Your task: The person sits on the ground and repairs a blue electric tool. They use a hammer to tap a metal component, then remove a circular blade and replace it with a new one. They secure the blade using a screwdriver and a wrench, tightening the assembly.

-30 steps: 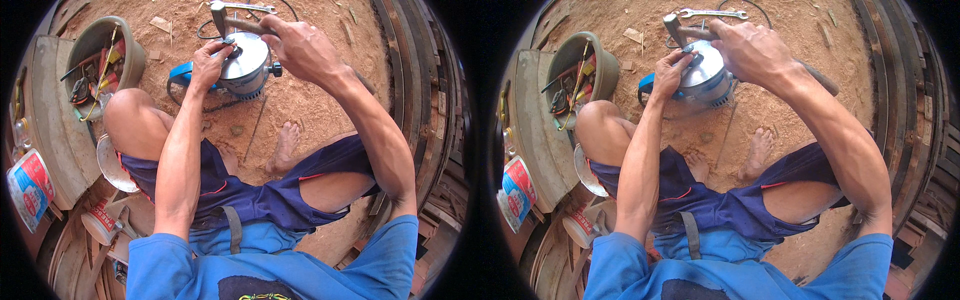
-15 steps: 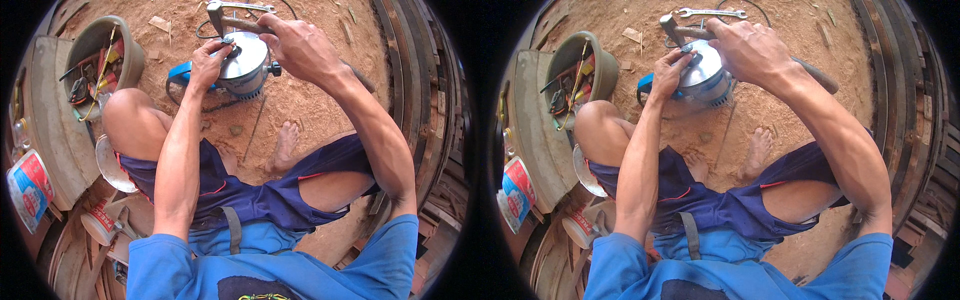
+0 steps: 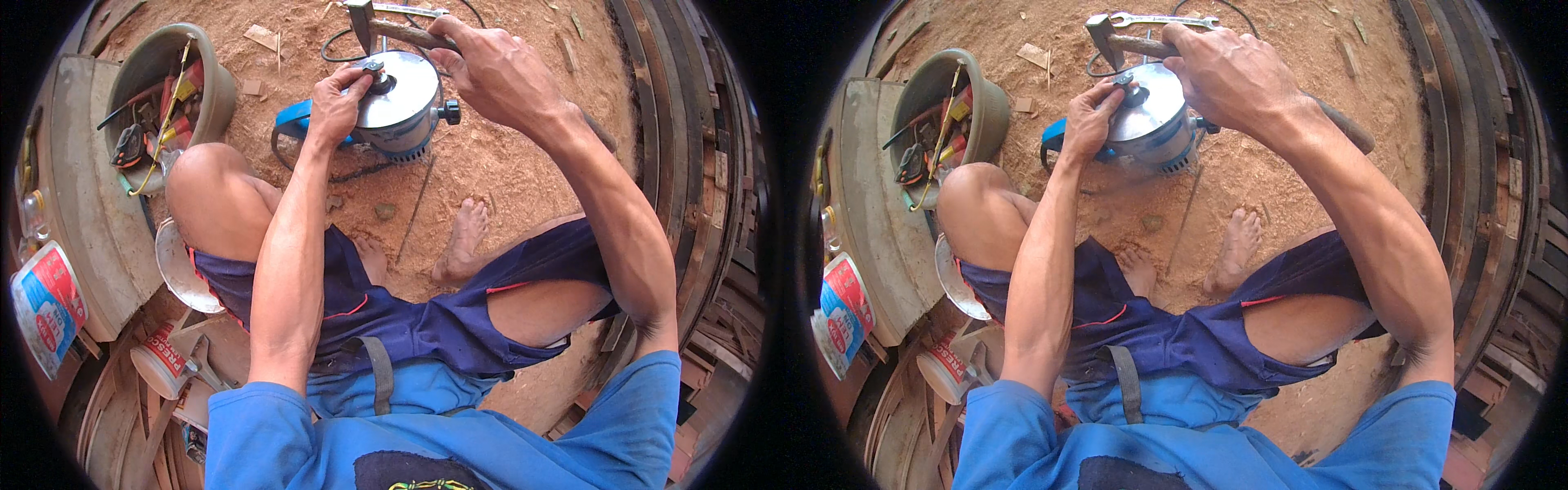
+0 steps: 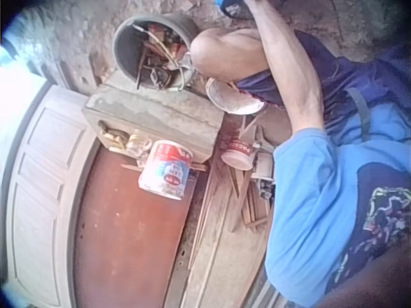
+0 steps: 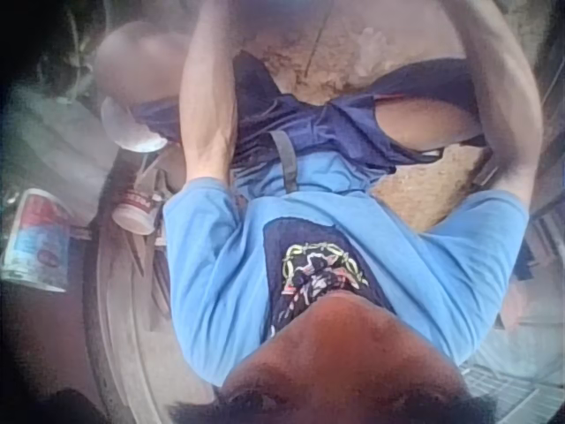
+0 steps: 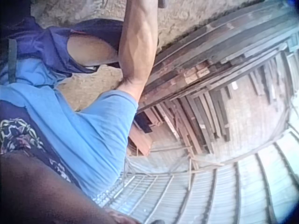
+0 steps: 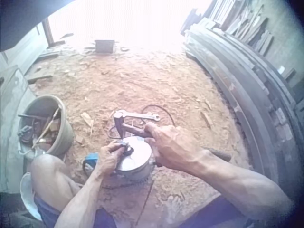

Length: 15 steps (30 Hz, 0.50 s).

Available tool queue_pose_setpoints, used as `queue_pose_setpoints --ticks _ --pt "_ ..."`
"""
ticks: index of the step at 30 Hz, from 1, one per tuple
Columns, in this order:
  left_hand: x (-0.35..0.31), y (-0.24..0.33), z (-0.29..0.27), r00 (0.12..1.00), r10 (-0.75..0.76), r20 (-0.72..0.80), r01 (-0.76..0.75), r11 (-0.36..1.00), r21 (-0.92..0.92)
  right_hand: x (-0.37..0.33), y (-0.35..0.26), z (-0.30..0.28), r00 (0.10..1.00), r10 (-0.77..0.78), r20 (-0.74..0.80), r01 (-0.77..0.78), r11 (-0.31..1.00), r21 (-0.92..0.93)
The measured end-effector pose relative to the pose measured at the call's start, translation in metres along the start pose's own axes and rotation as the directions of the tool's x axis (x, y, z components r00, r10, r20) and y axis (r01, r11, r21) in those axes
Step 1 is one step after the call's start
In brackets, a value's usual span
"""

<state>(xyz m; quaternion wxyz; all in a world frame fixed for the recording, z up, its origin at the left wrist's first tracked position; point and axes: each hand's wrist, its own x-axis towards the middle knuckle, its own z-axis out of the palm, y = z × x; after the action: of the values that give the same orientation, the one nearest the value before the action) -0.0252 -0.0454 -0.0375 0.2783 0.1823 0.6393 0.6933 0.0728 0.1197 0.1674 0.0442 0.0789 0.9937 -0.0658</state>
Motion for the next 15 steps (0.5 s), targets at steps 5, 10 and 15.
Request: queue_pose_setpoints --ticks 5,10,15 --pt "-0.003 0.004 0.001 0.998 -0.047 0.032 0.051 0.993 -0.109 0.000 -0.001 -0.001 1.000 -0.015 0.006 0.015 1.000 0.015" --pt "0.000 0.001 0.001 0.999 -0.007 0.035 0.011 0.995 -0.096 -0.003 -0.007 -0.005 0.989 0.074 0.127 -0.068 0.996 -0.053" --pt "-0.004 -0.005 0.001 0.999 -0.032 0.035 0.037 0.988 -0.151 -0.006 -0.012 -0.004 0.998 0.035 0.053 -0.036 0.999 0.023"
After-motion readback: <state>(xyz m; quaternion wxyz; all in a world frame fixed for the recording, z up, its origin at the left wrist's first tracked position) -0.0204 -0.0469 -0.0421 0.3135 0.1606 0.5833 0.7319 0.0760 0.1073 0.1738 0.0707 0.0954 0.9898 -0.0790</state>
